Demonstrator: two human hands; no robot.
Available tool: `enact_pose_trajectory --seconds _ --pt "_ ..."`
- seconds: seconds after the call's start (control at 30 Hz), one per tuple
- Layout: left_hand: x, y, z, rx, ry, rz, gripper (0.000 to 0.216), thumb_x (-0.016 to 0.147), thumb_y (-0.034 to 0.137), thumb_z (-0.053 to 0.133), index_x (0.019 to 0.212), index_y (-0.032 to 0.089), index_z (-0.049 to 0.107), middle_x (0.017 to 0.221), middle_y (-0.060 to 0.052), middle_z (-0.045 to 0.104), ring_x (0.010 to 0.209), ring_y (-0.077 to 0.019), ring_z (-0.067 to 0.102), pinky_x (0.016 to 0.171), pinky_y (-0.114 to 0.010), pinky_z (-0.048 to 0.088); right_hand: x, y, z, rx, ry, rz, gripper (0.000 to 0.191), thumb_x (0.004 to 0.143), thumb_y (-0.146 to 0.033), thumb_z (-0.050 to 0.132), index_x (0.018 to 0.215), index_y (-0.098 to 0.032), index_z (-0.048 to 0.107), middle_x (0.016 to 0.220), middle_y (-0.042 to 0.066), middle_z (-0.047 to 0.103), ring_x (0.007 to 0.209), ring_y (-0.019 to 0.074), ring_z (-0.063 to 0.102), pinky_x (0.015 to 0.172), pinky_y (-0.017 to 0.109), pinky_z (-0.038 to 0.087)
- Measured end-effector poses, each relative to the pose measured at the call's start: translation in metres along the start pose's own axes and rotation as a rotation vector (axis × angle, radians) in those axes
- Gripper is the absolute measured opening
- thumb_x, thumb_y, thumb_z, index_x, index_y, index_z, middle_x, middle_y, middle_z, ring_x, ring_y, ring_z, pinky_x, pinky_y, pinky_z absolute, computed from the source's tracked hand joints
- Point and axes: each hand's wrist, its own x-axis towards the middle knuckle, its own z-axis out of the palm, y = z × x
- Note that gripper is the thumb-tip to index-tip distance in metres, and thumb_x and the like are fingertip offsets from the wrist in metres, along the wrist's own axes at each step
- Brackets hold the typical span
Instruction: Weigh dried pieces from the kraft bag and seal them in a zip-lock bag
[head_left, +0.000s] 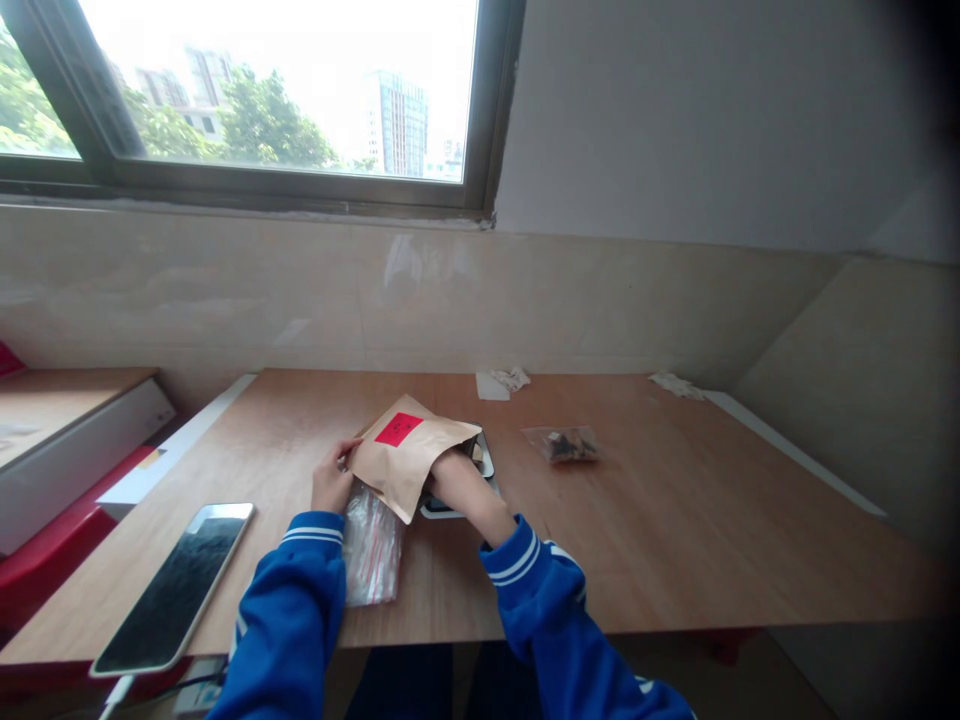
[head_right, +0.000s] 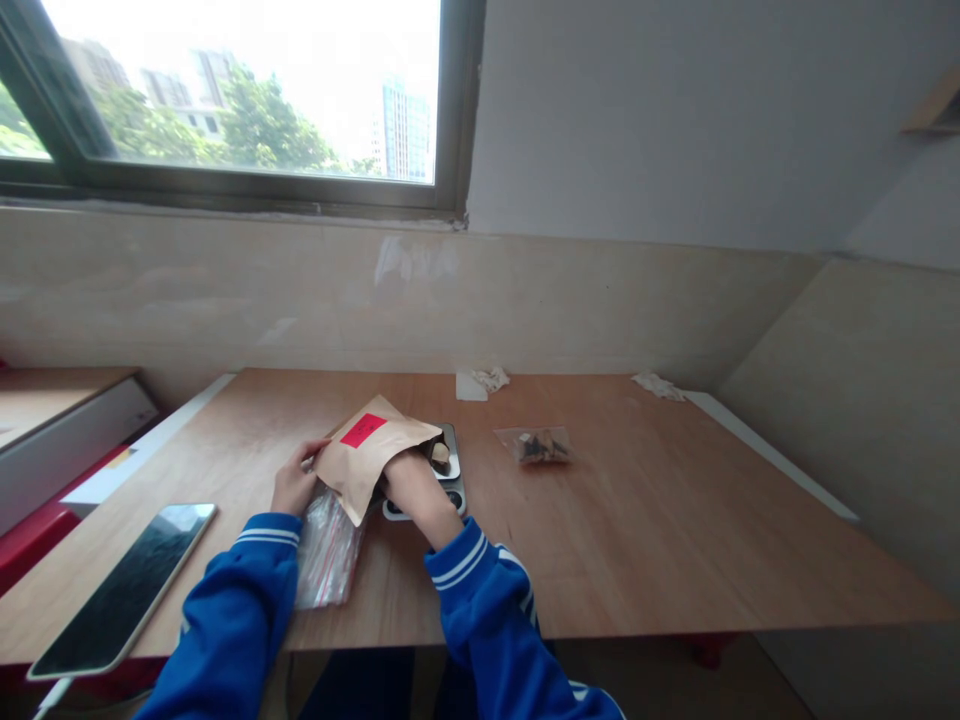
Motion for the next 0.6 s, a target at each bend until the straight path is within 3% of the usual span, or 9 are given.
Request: enact_pose_trajectory --seconds 0.1,0.27,0.43,0.6 --pt "0.0 0.0 0.0 -0.005 0.002 -0.001 0.034 0.071 0.029 0.055 0.102 0.018 0.064 0.107 -0.007 0.069 0.103 -0.0238 0.062 0.092 -0.035 0.048 -0.002 -0.003 -0.015 -0.024 -0.199 -0.021 0.031 0.076 -0.005 0.053 0.099 -0.018 0.067 0.105 0.01 0.068 0.105 0.0259 0.062 0.097 0.04 0.047" --pt "-0.001 0.003 0.0 0.025 0.007 -0.034 0.036 0.07 0.028 0.055 0.104 0.018 0.063 0.106 -0.007 0.069 0.102 -0.0243 0.062 0.092 -0.037 0.048 -0.003 -0.011 -0.043 0.026 -0.178 -0.029 0.017 0.085 -0.017 0.052 0.091 -0.022 0.068 0.1 0.006 0.067 0.099 0.021 0.063 0.086 0.035 0.051" --pt "-0.001 0.002 0.001 0.047 0.007 -0.031 0.037 0.072 0.026 0.052 0.107 0.018 0.063 0.107 -0.007 0.069 0.103 -0.024 0.062 0.092 -0.036 0.047 -0.009 -0.013 -0.066 0.269 -0.024 0.071 0.013 0.086 -0.028 0.054 0.091 -0.021 0.063 0.099 0.004 0.068 0.095 0.0171 0.064 0.085 0.031 0.051" --pt "-0.001 -0.004 0.001 0.098 0.013 -0.031 0.039 0.072 0.023 0.05 0.109 0.021 0.064 0.108 -0.005 0.069 0.102 -0.0235 0.062 0.093 -0.036 0.046 -0.018 0.012 -0.064 0.469 0.235 0.287 0.024 0.091 -0.041 0.044 0.094 -0.021 0.055 0.09 0.006 0.069 0.089 0.0193 0.066 0.08 0.034 0.053"
